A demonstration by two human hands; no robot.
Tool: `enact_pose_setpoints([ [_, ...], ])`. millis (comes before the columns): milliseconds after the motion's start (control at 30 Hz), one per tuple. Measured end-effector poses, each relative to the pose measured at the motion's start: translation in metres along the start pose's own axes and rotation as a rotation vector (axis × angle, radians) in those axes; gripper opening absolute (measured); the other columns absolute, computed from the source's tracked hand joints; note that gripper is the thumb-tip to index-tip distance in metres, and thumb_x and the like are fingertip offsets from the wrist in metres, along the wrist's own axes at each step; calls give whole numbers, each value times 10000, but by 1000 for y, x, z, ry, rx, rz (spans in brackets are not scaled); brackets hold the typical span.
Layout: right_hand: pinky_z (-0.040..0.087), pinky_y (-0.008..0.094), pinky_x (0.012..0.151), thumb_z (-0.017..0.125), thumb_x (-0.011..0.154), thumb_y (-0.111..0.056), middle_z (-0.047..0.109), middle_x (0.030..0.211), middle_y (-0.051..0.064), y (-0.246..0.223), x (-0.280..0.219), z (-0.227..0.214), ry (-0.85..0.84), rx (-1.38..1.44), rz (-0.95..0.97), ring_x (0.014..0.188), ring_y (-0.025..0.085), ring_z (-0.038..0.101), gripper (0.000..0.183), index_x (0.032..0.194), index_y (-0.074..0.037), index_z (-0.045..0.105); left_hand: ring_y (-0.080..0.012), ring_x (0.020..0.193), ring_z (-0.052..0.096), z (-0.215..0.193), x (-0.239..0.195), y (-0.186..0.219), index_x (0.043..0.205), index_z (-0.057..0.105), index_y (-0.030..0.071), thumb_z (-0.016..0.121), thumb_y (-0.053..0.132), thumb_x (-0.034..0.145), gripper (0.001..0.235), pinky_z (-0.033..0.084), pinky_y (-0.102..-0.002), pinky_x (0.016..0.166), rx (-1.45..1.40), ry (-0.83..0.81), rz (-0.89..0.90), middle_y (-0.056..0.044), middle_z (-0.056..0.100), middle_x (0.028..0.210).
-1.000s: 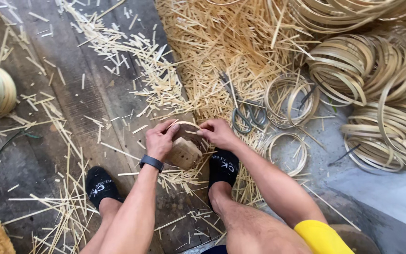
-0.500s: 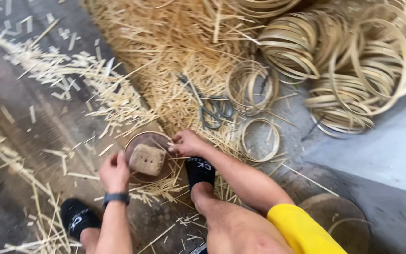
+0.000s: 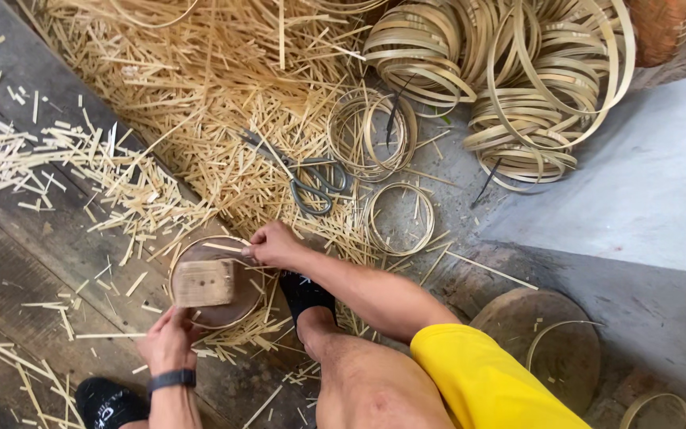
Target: The person sits on the floor and repeatedly assembles small round bamboo baskets. They place a woven bamboo mat over a circular wooden mold, fit a bamboo ring around the edge, tuck the mat into the ring, and trim the excess with shears. The finished baskets are stacked nearby.
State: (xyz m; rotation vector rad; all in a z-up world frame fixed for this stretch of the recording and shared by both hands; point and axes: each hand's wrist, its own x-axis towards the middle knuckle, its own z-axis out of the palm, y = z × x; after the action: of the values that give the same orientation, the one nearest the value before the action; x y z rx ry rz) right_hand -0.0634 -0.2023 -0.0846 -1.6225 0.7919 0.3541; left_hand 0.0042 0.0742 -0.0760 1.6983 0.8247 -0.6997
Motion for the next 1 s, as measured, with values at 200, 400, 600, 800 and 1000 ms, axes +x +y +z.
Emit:
enact_pose_setpoints([
  [200, 640, 341, 530, 713, 894, -59, 724, 907, 213, -13, -48, 11, -241, 448, 351, 688, 271, 749, 328, 1136, 135, 608, -243, 1199, 658, 23, -51, -36, 1467, 431, 90, 515, 92, 976, 499, 553, -484, 1047, -518, -287, -169, -128, 597, 1414],
  [400, 623, 356, 503, 703, 909, -44, 740, 838, 264, -21, -59, 27, -112, 243, 315, 630, 256, 746, 321, 1127, 175, 618, -267, 1158, 642, 39, -53, -32, 1413, 545, 47, 532, 113, 1036, 384, 577, -458, 1017, -438, -127, -166, -137, 636, 1367],
  [600, 571, 331, 747, 789, 910, -305, 719, 1125, 246, -22, -59, 14, -128, -63, 87, 982, 286, 738, 640, 1350, 96, 552, -232, 1115, 696, 12, -88, 15, 1292, 648, -11, 635, 115, 989, 328, 571, -408, 931, 6, -39, 142, -117, 706, 1249],
  [800, 644, 584, 739, 912, 599, -577, 625, 1243, 208, -50, -68, 7, -274, 380, -201, 1017, 343, 708, 1111, 1425, 7, 453, -207, 1059, 668, 6, -106, 55, 1302, 624, 23, 696, 193, 946, 401, 550, -314, 909, 198, -284, 658, -143, 703, 1181],
  [1000, 554, 407, 866, 986, 566, -453, 671, 1102, 143, -100, -75, 11, -43, -255, -303, 1012, 281, 669, 861, 1195, -44, 565, -272, 1078, 713, 59, -111, 75, 1326, 656, 49, 553, 441, 1054, 488, 546, -358, 920, 233, -50, 826, -170, 748, 1207],
])
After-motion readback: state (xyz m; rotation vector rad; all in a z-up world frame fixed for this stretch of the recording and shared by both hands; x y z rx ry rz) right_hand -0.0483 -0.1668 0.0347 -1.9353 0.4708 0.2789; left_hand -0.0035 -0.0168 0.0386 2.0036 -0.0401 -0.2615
